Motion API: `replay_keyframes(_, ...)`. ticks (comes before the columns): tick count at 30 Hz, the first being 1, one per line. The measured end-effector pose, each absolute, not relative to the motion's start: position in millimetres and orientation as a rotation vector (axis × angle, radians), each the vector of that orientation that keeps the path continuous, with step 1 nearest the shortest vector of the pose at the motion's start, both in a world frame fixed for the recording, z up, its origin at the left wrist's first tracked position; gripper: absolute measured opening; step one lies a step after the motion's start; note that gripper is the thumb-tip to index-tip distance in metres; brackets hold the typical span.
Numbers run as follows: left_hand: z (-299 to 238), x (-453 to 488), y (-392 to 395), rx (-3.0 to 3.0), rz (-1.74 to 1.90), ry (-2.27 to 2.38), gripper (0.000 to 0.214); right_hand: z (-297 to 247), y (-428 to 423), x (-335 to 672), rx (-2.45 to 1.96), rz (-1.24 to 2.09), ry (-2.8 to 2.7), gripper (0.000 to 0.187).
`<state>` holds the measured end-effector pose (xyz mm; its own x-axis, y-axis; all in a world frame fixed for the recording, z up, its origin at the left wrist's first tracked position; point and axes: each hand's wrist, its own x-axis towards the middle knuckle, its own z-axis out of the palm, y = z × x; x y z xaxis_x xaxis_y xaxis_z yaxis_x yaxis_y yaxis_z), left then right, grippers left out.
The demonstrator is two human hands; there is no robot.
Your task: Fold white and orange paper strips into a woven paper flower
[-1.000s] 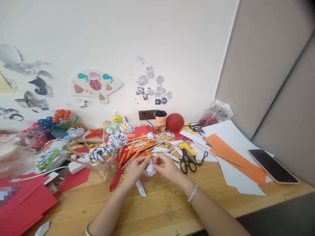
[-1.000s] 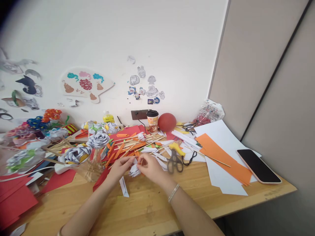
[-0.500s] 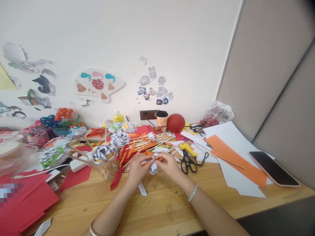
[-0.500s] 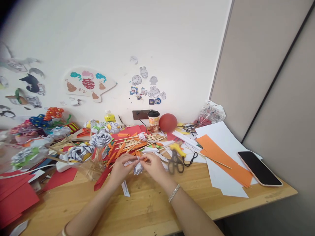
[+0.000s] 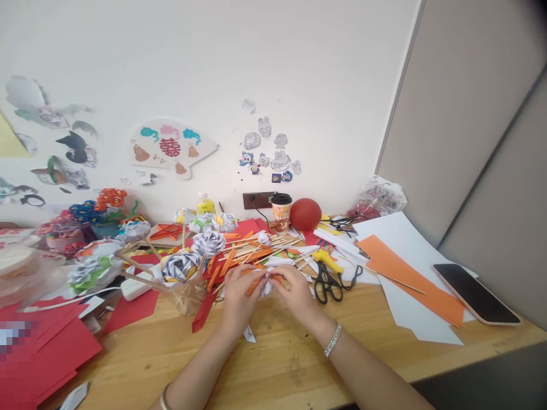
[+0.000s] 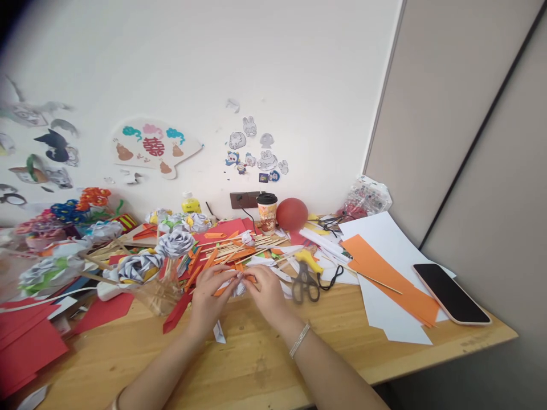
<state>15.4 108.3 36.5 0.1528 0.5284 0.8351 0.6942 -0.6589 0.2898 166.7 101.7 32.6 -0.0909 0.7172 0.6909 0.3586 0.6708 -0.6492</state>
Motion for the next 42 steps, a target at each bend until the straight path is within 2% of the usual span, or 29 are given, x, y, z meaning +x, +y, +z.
replay_keyframes(6, 39.5, 16.0, 103.8, -2.265, -1.521, -1.162, 0.006, 31.8, 100.2, 165.4, -0.861, 0.304, -1.703, 0.013)
replay_keyframes(12, 43.2, 15.3, 103.2, -2.31, -1.474, -1.19, 0.011, 33.9, 98.3, 167.3, -0.858, 0.244, -1.75, 0.012)
replay_keyframes(22, 47.0, 15.0, 100.9, -2.315, -1.436, -1.208, 0.006, 33.7, 98.8, 169.9, -0.86, 0.223, -1.8, 0.012)
replay_keyframes(26, 54.6, 14.7, 99.1, -2.505, -1.367, -1.25, 0.009, 41.8, 101.4, 177.5, -0.86, 0.366, -1.888, 0.008)
replay_keyframes(29, 59.4, 13.9, 99.6, -2.731, -1.454, -1.312, 0.014, 49.3, 103.4, 183.5, -0.838, 0.574, -1.899, 0.003)
replay_keyframes(32, 59.8, 12.7, 102.7, -2.958, -1.574, -1.454, 0.019, 49.2, 106.1, 185.8, -0.806, 0.834, -1.846, 0.005)
replay_keyframes(35, 53.8, 11.4, 108.9, -3.151, -1.607, -1.617, 0.022, 41.6, 109.1, 183.8, -0.872, 0.935, -1.816, 0.006)
replay_keyframes(42, 40.5, 11.1, 116.7, -3.097, -1.413, -1.816, 0.023, 29.9, 108.6, 174.8, -1.065, 0.6, -1.865, 0.007)
